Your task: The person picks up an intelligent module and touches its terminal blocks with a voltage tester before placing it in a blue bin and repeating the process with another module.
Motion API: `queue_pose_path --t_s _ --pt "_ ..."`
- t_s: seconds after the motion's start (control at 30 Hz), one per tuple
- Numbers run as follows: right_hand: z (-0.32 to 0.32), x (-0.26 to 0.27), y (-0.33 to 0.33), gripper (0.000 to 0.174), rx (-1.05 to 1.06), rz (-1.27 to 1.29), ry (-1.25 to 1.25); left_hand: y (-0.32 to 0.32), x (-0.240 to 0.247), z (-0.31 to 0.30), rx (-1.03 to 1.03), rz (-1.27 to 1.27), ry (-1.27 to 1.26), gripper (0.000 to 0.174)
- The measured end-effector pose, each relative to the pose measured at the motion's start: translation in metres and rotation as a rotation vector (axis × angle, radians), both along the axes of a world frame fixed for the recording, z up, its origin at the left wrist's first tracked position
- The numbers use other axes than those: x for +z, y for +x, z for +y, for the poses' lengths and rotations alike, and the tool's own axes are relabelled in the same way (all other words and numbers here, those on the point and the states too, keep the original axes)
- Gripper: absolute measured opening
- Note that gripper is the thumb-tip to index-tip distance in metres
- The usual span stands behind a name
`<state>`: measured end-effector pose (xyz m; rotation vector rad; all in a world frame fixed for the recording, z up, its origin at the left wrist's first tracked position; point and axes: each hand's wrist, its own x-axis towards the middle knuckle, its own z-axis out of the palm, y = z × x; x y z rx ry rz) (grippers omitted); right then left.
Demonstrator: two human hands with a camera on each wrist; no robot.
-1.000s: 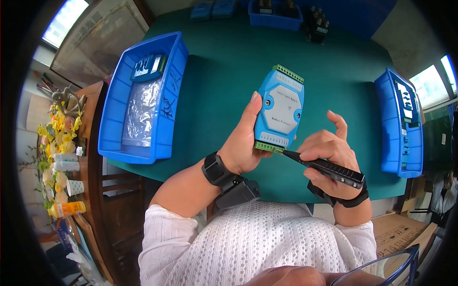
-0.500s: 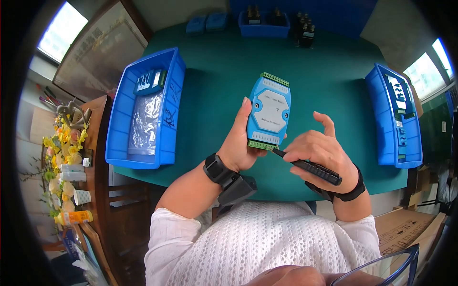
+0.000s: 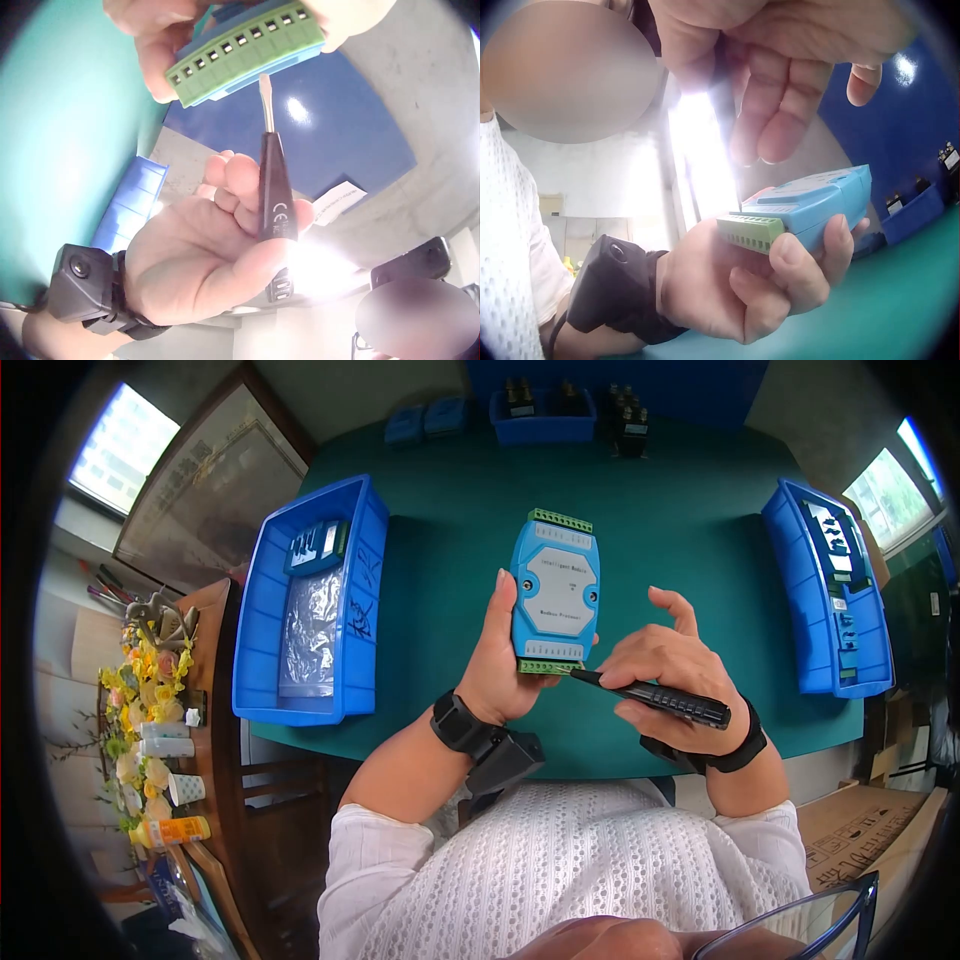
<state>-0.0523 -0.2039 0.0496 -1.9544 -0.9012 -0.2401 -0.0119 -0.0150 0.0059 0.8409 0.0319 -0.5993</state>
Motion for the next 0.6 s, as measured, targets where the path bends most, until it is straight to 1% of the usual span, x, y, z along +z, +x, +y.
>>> queue_pose_path --t_s 0.13,0.23,0.3,0.43,0.53,0.6 --pt "0.001 -0.001 0.000 0.019 -0.007 0.000 -0.017 -0.002 0.004 -0.003 0.042 0.029 0.013 0.064" --pt "0.002 -0.003 0.000 0.019 -0.006 0.005 -0.011 -0.001 0.000 0.000 0.002 -0.003 0.005 0.064" --pt "0.002 -0.005 0.001 0.019 -0.004 0.000 0.003 -0.002 0.001 0.000 0.023 0.006 0.004 0.064" --pt "0.005 -0.010 0.001 0.020 -0.060 -0.010 0.042 -0.003 0.002 -0.001 0.066 0.019 -0.002 0.065" --pt "0.007 -0.015 0.001 0.022 -0.119 -0.040 0.089 -0.002 -0.002 -0.004 0.121 -0.009 0.032 0.071" --pt "0.009 -0.019 0.002 0.024 -0.156 -0.070 0.110 -0.001 -0.007 0.002 0.054 -0.045 -0.014 0.067"
